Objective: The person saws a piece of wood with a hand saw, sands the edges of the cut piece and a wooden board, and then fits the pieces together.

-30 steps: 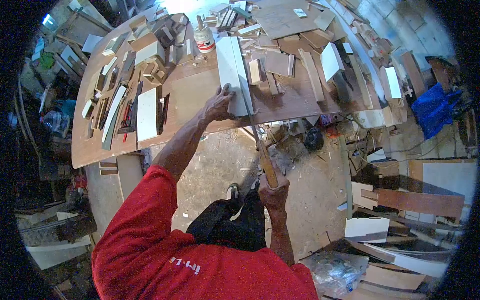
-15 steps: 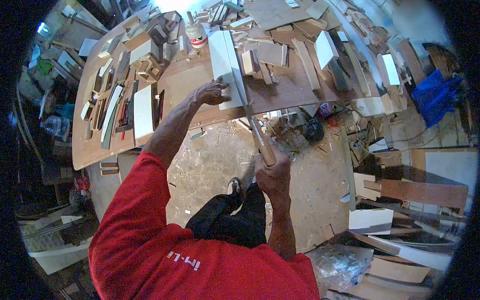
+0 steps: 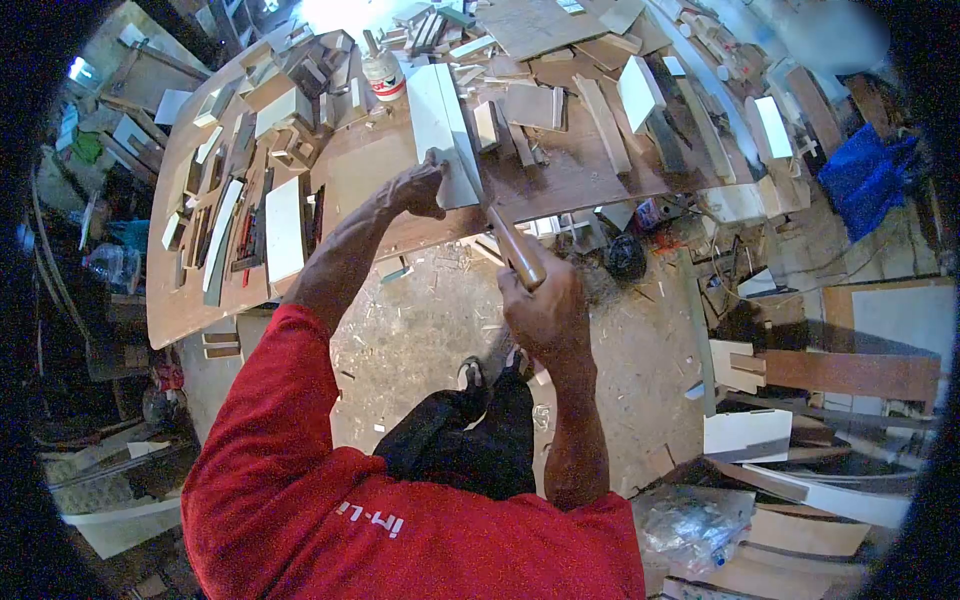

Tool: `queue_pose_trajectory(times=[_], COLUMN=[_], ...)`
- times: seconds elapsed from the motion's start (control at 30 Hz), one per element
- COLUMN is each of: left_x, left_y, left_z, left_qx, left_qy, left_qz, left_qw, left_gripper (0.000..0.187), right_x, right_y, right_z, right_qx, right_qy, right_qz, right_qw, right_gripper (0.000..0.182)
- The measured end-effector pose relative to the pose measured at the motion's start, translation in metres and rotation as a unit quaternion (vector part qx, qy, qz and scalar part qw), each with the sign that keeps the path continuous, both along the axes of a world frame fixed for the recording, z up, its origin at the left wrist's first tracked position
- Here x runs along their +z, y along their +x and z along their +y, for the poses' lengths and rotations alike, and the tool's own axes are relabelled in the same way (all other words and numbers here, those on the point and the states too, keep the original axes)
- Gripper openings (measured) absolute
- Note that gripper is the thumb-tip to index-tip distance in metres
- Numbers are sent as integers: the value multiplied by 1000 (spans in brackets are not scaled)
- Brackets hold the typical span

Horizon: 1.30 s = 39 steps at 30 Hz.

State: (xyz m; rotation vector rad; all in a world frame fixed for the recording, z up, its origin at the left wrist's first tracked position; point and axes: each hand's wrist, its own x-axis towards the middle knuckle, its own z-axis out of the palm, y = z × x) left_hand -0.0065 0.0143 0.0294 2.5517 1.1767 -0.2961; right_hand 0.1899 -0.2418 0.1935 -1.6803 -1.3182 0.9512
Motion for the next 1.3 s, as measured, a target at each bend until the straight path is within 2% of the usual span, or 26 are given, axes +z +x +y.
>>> queue_pose_trajectory(times=[0.07, 0.13, 0.17, 0.3, 0.4, 0.5, 0.57, 0.6, 0.63, 0.73, 0.77, 0.87, 1.03, 1.3], left_x=[7, 19, 24, 33, 37, 35, 27, 26, 25, 14, 8, 6, 4, 6], left_y=[-1, 1, 1, 4, 6, 1, -1, -2, -3, -9, -11, -13, -17, -16], left_z=[4, 8, 7, 8, 11, 9, 8, 5, 0, -7, -8, -10, -16, -23], left_qx=[-12, -11, -13, -14, -12, -28, -20, -19, -12, -6, -1, 10, 25, 24], left_qy=[27, -31, -32, 5, -3, 31, -9, -7, 10, 29, 39, 42, 57, 71], left_qz=[-13, 4, 5, 18, 22, 12, 68, 67, 66, 57, 57, 52, 25, -36], left_qw=[999, 999, 999, 1000, 1000, 999, 997, 998, 998, 998, 998, 998, 998, 997], left_gripper=[93, 89, 89, 83, 84, 87, 92, 92, 95, 100, 101, 103, 101, 96], right_x=[25, 37, 41, 60, 60, 59, 42, 27, 5, -14, -16, -34, -49, -55], right_y=[0, 3, 5, 8, 11, 10, 7, 5, 3, -8, -14, -16, -29, -27], right_z=[8, 15, 17, 24, 27, 23, 18, 14, 8, -6, -9, -15, -25, -27], right_qx=[0, 11, 8, 1, 6, 1, -1, -4, -8, -20, -29, -7, -48, -27], right_qy=[-29, -73, -92, -135, -96, -116, -119, -123, -69, -67, -10, -10, -7, -1], right_qz=[-7, -58, -38, -63, -72, -66, -44, -23, 18, 68, 41, 55, 48, 37], right_qw=[1000, 996, 995, 989, 993, 991, 992, 992, 997, 995, 999, 998, 998, 999], right_gripper=[41, 39, 40, 45, 38, 42, 41, 40, 39, 41, 41, 43, 42, 47])
